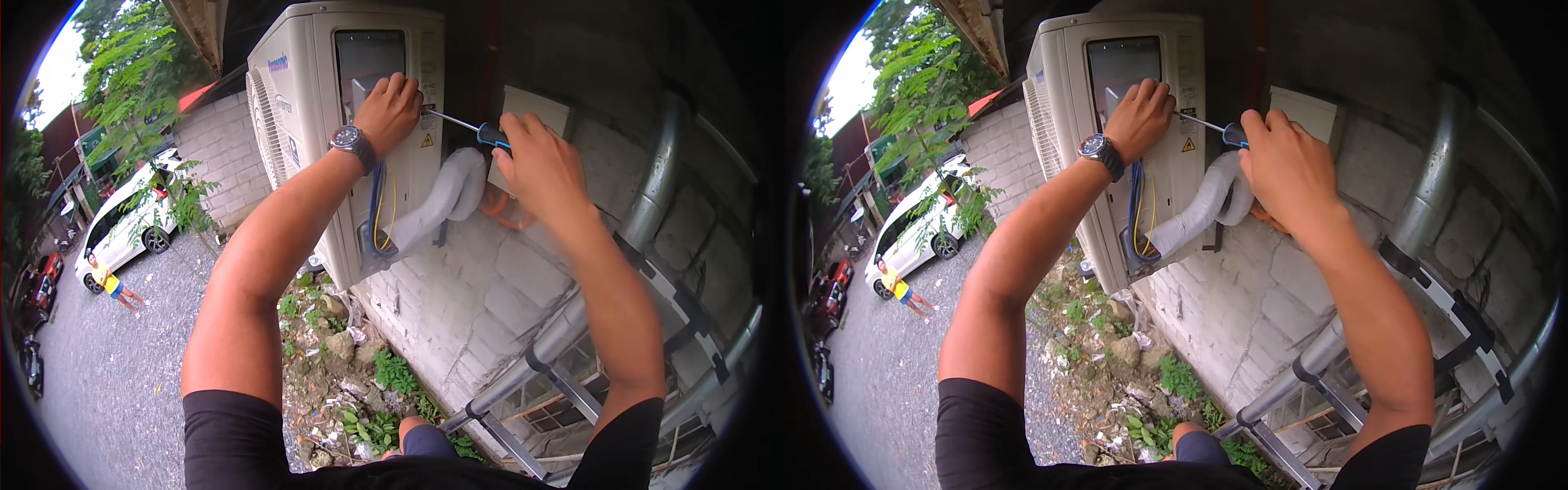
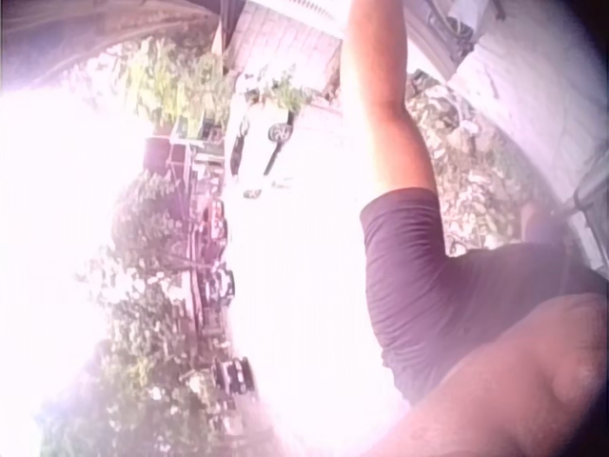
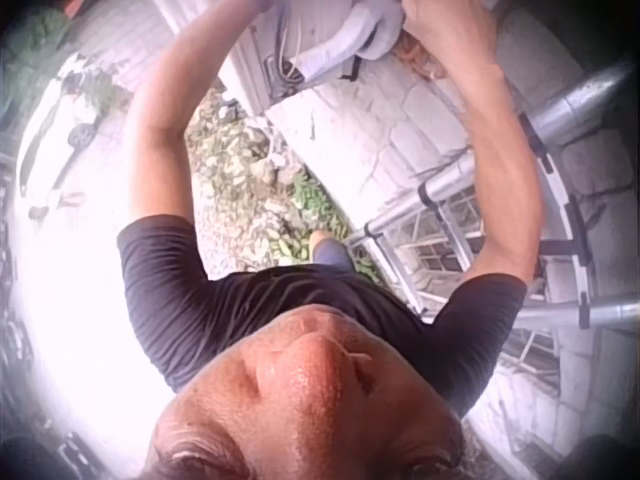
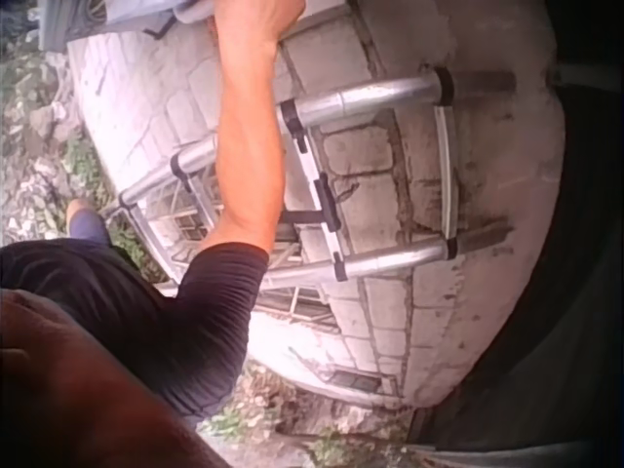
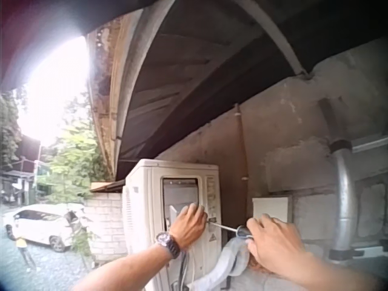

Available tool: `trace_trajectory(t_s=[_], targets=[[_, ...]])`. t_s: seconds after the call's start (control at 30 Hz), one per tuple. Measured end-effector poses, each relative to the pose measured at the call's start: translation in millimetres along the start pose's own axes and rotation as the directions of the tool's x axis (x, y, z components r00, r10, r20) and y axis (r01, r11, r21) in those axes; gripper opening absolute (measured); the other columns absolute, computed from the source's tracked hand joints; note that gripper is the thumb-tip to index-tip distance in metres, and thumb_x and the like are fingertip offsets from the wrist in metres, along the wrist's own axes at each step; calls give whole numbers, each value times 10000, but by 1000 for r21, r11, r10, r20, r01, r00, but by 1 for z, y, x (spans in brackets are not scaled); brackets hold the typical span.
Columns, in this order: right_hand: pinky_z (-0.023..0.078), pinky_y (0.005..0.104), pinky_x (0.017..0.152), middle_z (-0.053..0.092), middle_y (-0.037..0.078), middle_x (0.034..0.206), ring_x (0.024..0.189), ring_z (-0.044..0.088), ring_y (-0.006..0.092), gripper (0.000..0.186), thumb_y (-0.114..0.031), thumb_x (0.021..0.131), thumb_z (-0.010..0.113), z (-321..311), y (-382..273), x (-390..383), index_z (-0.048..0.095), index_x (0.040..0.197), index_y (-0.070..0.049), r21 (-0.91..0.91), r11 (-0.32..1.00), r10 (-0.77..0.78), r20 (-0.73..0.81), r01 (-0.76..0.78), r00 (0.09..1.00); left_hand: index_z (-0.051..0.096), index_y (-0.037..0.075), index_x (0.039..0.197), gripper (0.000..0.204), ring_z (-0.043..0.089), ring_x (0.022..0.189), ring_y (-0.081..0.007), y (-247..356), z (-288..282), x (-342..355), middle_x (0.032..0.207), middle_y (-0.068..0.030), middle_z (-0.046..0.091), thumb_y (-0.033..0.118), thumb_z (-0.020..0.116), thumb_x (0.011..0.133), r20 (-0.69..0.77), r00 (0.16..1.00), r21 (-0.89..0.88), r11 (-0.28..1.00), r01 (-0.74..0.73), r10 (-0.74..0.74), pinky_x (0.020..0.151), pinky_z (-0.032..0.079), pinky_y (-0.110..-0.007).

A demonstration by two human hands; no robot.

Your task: The person unscrews and removes a plastic side panel and an internal metal cover from an outdoor air conditioning unit using a screwdriver, hands the parts to another person below, and then uses a wrench to tighten a valve on the unit.

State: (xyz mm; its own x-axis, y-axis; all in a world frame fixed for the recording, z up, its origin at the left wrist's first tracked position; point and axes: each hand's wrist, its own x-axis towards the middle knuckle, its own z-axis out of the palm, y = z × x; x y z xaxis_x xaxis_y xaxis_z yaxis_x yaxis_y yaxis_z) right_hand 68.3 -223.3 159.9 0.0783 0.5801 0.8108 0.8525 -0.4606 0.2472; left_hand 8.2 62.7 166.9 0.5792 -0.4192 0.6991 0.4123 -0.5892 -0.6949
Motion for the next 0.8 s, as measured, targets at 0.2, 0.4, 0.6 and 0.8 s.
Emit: trace_trajectory(t_s=[0.2, 0.4, 0.6, 0.8], targets=[[530, 466, 713, 692, 145, 889, 852, 691, 357, 237, -214, 913, 673, -41, -7, -13, 594, 1057, -43, 333, 919, 176, 136, -212, 975, 558, 18, 1032, 229, 576, 1001, -279, -29, -19, -9, 1013, -108, 563, 52, 604, 810, -58, 998, -219, 975, -28, 16, 904, 527, -377], [515, 495, 713, 708, 158, 905, 837, 680, 390, 224, -224, 941, 635, -36, -34, -14, 609, 1067, -41, 520, 799, 150, 312, -301, 938, 624, 65, 1208, 330, 602, 964, -300, -74, -57, -46, 1000, -99, 607, -21, 625, 889, -192, 953, -417, 898, 138, -236, 836, 517, -404], [522, 524, 701, 684, 162, 860, 806, 675, 411, 221, -248, 965, 617, 2, -55, -4, 591, 1058, -49, 420, 902, 27, 172, -98, 985, 631, 76, 1237, 376, 595, 930, -263, -43, -43, -88, 967, -72, 592, 25, 682, 867, -103, 970, -366, 915, 171, -222, 833, 529, -379], [527, 529, 699, 681, 165, 856, 790, 670, 418, 215, -252, 969, 617, 6, -61, 2, 594, 1049, -54, 419, 903, 24, 177, -97, 984, 633, 81, 1244, 398, 590, 918, -233, -41, -37, -92, 962, -47, 594, 71, 709, 853, -116, 966, -276, 942, 191, -230, 812, 536, -349]])
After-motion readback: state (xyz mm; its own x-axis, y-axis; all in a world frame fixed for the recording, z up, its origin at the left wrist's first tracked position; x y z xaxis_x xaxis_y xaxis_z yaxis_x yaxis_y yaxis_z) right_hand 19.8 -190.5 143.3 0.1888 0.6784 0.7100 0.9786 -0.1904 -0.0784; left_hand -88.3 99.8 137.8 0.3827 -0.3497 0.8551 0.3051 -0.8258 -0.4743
